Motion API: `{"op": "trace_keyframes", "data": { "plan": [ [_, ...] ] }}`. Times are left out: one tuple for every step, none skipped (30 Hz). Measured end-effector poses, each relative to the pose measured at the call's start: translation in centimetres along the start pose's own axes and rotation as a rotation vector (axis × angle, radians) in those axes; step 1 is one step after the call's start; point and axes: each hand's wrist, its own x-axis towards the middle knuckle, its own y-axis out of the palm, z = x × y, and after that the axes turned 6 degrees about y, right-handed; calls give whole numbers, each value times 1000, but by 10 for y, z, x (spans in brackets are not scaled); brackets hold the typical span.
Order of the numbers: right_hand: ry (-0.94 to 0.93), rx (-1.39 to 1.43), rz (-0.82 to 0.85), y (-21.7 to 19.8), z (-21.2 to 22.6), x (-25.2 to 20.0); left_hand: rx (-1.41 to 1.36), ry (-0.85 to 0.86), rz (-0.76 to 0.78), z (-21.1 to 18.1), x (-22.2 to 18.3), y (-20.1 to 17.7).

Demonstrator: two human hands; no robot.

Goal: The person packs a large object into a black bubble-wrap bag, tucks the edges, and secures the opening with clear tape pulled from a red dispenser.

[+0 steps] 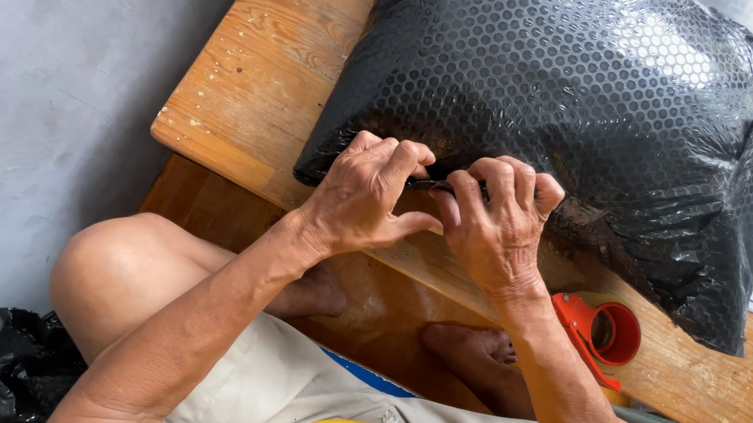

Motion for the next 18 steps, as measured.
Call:
{"op": "trace_keyframes", "data": {
  "plan": [
    [8,-6,-2,2,0,-1,60,10,-54,7,-4,9],
    [17,-13,-4,4,0,-2,119,20,-107,13,-9,19],
    [17,-12,-6,2,0,-3,122,20,-107,13,-8,18],
    [27,9,-9,1,0,-5,113,21,-121,14,-7,18],
    [39,25,-14,0,0,-6,102,24,-134,15,-6,18],
    [39,23,-16,2,-1,-10,101,28,-134,17,-7,19],
    [49,1,-39,3,-1,-15,103,45,-143,18,-9,19],
    [59,-21,-61,5,-2,-19,104,62,-151,20,-10,20],
    [60,-18,-60,3,-5,-18,105,60,-150,22,-11,22],
    [98,-6,-72,1,-7,-18,115,67,-161,23,-12,25],
    [136,7,-86,0,-9,-18,128,74,-171,25,-15,27],
    [137,11,-86,0,-12,-17,131,72,-169,22,-14,24],
    [132,43,-40,0,-14,-15,148,109,-178,20,-12,22],
    [127,74,5,-1,-17,-14,166,145,-186,18,-10,21],
    [129,71,6,-2,-19,-11,162,147,-185,18,-9,20],
    [90,78,53,-3,-20,-7,189,154,-183,17,-8,20],
    [47,87,99,-3,-21,-3,219,161,-183,17,-7,19],
    [47,86,98,-3,-22,-3,219,162,-184,17,-7,20]
  ]
}}
